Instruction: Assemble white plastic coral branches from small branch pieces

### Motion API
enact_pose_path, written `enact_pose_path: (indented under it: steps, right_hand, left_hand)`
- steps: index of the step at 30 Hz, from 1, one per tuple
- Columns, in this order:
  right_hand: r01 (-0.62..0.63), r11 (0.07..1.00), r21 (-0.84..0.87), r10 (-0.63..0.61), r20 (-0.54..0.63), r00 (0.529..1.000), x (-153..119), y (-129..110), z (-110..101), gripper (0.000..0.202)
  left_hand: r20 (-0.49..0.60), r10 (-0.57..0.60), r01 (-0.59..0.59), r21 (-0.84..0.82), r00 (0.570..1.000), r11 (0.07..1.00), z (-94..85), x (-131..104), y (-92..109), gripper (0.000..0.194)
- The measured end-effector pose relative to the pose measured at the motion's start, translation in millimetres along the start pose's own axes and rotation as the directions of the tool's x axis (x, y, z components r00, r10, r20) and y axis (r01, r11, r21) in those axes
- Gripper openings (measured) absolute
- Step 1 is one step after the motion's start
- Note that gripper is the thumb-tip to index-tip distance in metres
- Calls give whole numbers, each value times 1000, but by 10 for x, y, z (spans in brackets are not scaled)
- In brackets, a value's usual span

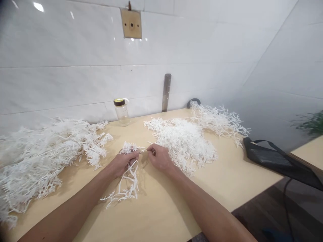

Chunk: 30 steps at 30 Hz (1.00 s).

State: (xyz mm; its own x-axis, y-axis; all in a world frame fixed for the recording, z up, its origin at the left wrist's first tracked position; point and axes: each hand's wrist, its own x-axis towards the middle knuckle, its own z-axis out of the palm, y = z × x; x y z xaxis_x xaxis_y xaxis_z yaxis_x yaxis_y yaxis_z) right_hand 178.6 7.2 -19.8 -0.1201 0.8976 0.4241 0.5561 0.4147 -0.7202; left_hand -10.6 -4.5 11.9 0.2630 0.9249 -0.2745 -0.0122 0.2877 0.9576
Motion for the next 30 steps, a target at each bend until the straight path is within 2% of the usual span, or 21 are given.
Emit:
enact_pose_path:
  steps: [13,17,21,30]
  right_hand:
    - [0,1000,13,0,-7,1000,6,26,61,19]
    - [-11,1000,18,11,-16,1000,13,10,47,18]
    - [-39,999,31,40,-26,999,16,39,47,17]
    - [-63,998,17,63,-29,998,1,51,61,16]
  left_hand:
    - [3,15,-15,32,1000,999,31,-13,23,43]
    - [-14,-28,28,18,1000,999,31,-17,26,41]
    - [19,13,-14,23,1000,1000,25,7,11,39]
    - [17,46,-47,37,999,998,23,11,-6,37]
